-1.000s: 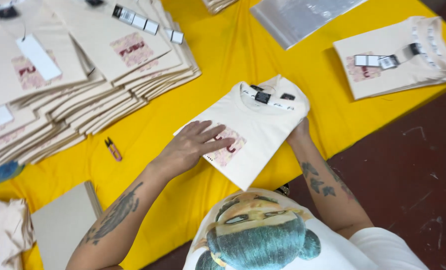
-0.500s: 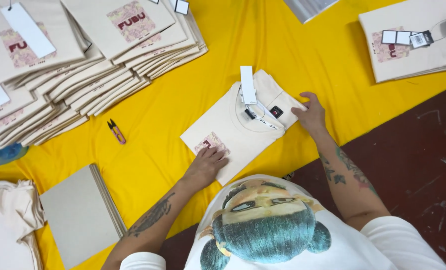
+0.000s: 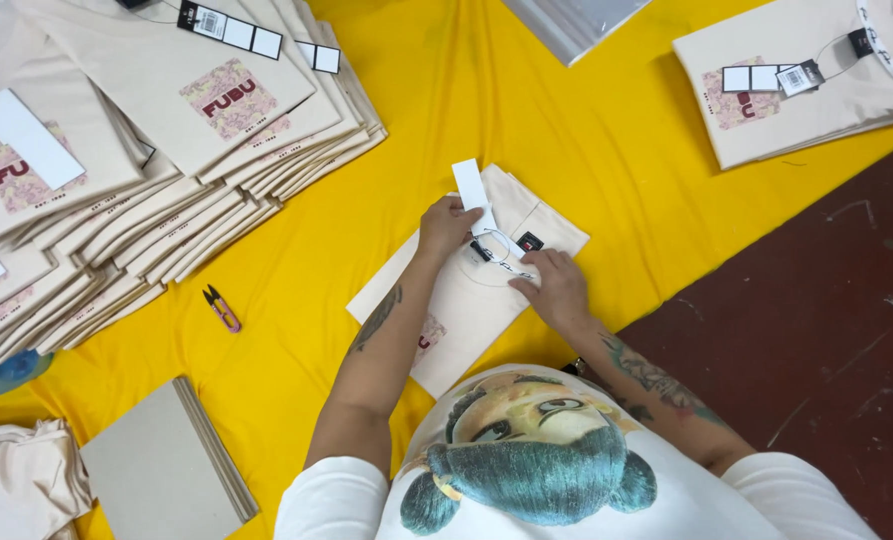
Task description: A person is folding white t-shirts using a grey folding board on a yellow table in a factory setting, then stacking them.
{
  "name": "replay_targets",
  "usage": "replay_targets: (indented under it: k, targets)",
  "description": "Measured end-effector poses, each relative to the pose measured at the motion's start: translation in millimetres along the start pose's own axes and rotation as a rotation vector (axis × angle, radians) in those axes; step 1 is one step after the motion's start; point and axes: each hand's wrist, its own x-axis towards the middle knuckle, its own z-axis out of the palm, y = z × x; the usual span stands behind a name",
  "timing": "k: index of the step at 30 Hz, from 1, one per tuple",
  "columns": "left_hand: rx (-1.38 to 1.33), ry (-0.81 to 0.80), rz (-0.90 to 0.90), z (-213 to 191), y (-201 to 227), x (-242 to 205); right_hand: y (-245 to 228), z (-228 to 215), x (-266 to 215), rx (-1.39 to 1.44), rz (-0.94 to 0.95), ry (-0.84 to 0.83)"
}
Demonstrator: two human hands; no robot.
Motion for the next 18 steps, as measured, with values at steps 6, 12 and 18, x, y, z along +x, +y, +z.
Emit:
replay_targets:
  k: [6,12,18]
  targets:
    - [-0.216,-0.310,0.227,-30.0,29.8,-49.8,15.1,1.1,10.8,0.024,0.106,-0.056]
    - [0.187,-0.379,0.197,-128.5,0.4,-107.9,20.9,-11.4,20.8,-0.037,-0.026,0.207]
    - [0.236,-0.125,0.165,-44.1,1.4,-62.0,14.2,-32.2,93.9,-0.021,0.186,0.026]
